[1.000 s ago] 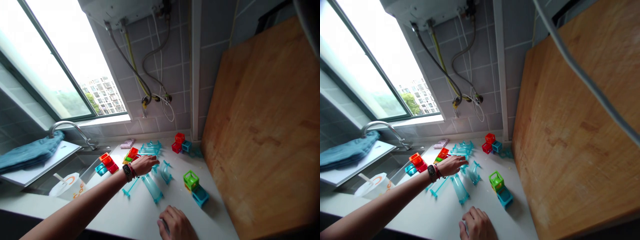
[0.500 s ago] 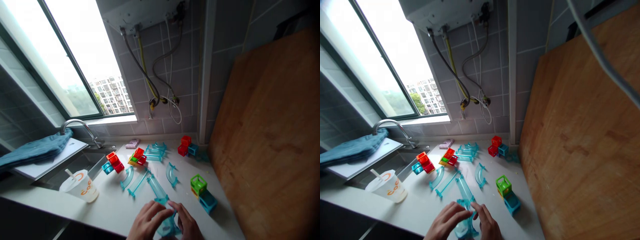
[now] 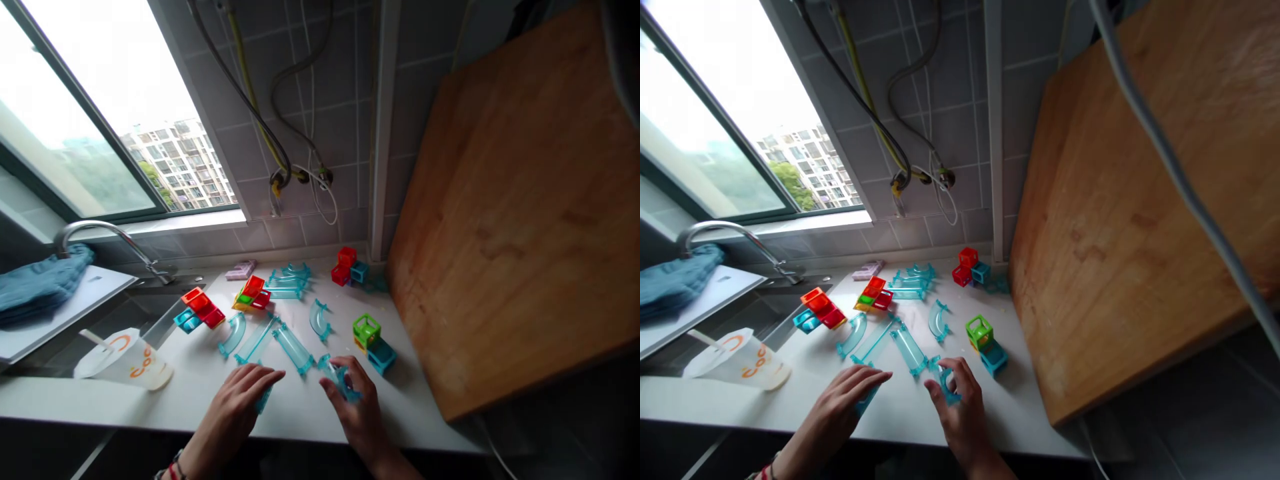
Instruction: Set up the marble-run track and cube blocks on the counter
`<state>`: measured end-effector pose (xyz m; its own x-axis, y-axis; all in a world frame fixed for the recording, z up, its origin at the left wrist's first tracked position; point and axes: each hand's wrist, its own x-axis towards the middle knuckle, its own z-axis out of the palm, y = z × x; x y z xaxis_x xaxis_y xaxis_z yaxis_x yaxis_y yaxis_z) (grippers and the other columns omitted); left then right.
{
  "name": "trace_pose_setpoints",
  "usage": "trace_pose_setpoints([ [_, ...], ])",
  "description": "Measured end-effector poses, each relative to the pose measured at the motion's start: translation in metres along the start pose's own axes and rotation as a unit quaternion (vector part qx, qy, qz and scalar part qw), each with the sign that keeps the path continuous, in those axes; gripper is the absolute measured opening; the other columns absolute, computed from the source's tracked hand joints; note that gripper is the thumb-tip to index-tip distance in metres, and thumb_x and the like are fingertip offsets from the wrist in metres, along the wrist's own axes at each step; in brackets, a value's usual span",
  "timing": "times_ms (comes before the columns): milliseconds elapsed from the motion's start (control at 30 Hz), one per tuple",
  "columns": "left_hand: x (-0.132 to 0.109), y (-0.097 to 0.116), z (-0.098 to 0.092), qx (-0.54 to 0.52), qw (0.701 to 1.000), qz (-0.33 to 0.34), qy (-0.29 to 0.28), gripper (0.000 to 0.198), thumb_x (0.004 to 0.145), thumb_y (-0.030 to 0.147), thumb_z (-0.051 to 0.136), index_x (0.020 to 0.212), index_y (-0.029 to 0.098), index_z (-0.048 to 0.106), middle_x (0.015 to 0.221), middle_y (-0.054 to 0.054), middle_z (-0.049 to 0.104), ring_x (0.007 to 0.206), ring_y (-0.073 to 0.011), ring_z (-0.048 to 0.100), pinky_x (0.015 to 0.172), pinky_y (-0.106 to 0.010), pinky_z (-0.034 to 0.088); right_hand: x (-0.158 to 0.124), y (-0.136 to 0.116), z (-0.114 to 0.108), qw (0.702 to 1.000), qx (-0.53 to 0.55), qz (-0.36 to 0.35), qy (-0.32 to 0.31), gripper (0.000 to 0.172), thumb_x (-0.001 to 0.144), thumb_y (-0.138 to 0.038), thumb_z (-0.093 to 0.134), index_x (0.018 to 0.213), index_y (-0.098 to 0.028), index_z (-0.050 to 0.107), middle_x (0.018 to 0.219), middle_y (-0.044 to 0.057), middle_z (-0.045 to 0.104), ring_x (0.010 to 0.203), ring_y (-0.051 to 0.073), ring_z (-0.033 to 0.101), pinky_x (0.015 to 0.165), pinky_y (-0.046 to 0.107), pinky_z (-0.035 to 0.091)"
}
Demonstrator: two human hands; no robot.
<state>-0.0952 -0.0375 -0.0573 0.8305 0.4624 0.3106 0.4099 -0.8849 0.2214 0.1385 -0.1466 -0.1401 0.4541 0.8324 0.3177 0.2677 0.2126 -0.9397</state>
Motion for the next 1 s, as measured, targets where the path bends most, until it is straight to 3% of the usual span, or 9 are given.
trace_pose_setpoints([
  [67, -0.006, -0.012, 0.014, 0.029, 0.999, 0.006, -0.02, 0.079, 0.074, -0.01, 0.041, 0.138, 0.029, 0.062, 0.115, -0.006, 0.074, 0.097, -0.0252, 0.065, 0.088, -0.041, 0.055, 0.001, 0.004, 0.0, 0.999, 0.017, 0.031, 0.008, 0.026, 0.1, -0.04, 0.064, 0.12, -0.024, 0.062, 0.103, 0.005, 0.069, 0.071, 0.016, 0.066, 0.059, 0.025, 0.058],
  [133, -0.011, -0.02, 0.027, 0.052, 0.998, 0.001, -0.038, 0.08, 0.076, -0.01, 0.042, 0.143, 0.03, 0.059, 0.11, -0.006, 0.073, 0.093, -0.0253, 0.063, 0.086, -0.042, 0.054, 0.002, 0.005, -0.001, 0.999, 0.023, 0.028, 0.003, 0.022, 0.102, -0.037, 0.06, 0.119, -0.024, 0.063, 0.108, 0.007, 0.069, 0.077, 0.017, 0.069, 0.059, 0.024, 0.059],
  [233, -0.016, -0.026, 0.04, 0.071, 0.995, -0.014, -0.062, 0.082, 0.084, -0.008, 0.042, 0.154, 0.033, 0.049, 0.112, -0.007, 0.071, 0.096, -0.0261, 0.062, 0.091, -0.045, 0.052, 0.004, 0.003, -0.004, 1.0, -0.005, -0.028, -0.002, 0.018, 0.103, -0.029, 0.056, 0.118, -0.024, 0.064, 0.114, 0.009, 0.067, 0.103, 0.022, 0.07, 0.081, 0.03, 0.063],
  [300, -0.017, -0.028, 0.044, 0.064, 0.995, -0.023, -0.07, 0.08, 0.089, -0.006, 0.042, 0.158, 0.035, 0.044, 0.116, -0.007, 0.069, 0.102, -0.0266, 0.061, 0.097, -0.047, 0.05, 0.007, 0.001, -0.008, 0.998, -0.031, -0.061, -0.016, 0.022, 0.102, -0.025, 0.056, 0.122, -0.024, 0.063, 0.117, 0.01, 0.066, 0.107, 0.022, 0.069, 0.089, 0.033, 0.062],
  [533, -0.016, -0.036, 0.039, -0.064, 0.992, -0.091, -0.054, 0.097, 0.078, -0.007, 0.059, 0.16, 0.038, 0.035, 0.141, -0.006, 0.062, 0.129, -0.0284, 0.058, 0.112, -0.047, 0.05, 0.015, 0.002, -0.021, 0.973, -0.176, -0.107, -0.102, 0.044, 0.09, -0.017, 0.065, 0.133, -0.024, 0.061, 0.128, 0.011, 0.065, 0.122, 0.027, 0.066, 0.108, 0.041, 0.057],
  [667, -0.014, -0.042, 0.032, -0.111, 0.985, -0.112, -0.074, 0.085, 0.081, 0.007, 0.078, 0.152, 0.041, 0.047, 0.148, -0.006, 0.059, 0.136, -0.03, 0.057, 0.114, -0.049, 0.051, 0.011, 0.004, -0.02, 0.962, -0.21, -0.107, -0.141, 0.051, 0.088, -0.019, 0.068, 0.138, -0.026, 0.059, 0.135, 0.011, 0.062, 0.125, 0.028, 0.065, 0.108, 0.04, 0.058],
  [767, -0.011, -0.046, 0.024, -0.107, 0.987, -0.078, -0.091, 0.078, 0.081, 0.015, 0.084, 0.148, 0.039, 0.053, 0.148, -0.008, 0.06, 0.135, -0.0307, 0.059, 0.113, -0.047, 0.052, 0.008, 0.006, -0.018, 0.954, -0.234, -0.103, -0.157, 0.057, 0.087, -0.021, 0.071, 0.142, -0.026, 0.056, 0.138, 0.012, 0.06, 0.126, 0.03, 0.064, 0.108, 0.043, 0.058],
  [900, 0.016, -0.051, 0.005, -0.067, 0.994, -0.005, -0.089, 0.087, 0.078, 0.034, 0.09, 0.153, 0.036, 0.048, 0.149, -0.012, 0.057, 0.134, -0.0339, 0.059, 0.108, -0.048, 0.055, 0.009, 0.006, -0.017, 0.948, -0.246, -0.098, -0.175, 0.059, 0.086, -0.02, 0.07, 0.143, -0.024, 0.056, 0.136, 0.013, 0.061, 0.124, 0.03, 0.063, 0.109, 0.047, 0.056],
  [1000, 0.068, -0.061, -0.01, -0.015, 0.997, 0.03, -0.075, 0.063, 0.095, 0.037, 0.074, 0.152, 0.031, 0.049, 0.148, -0.012, 0.059, 0.135, -0.0308, 0.058, 0.112, -0.047, 0.052, 0.01, 0.004, -0.017, 0.946, -0.252, -0.086, -0.187, 0.06, 0.084, -0.022, 0.074, 0.142, -0.022, 0.058, 0.138, 0.014, 0.061, 0.129, 0.031, 0.06, 0.114, 0.048, 0.052],
])
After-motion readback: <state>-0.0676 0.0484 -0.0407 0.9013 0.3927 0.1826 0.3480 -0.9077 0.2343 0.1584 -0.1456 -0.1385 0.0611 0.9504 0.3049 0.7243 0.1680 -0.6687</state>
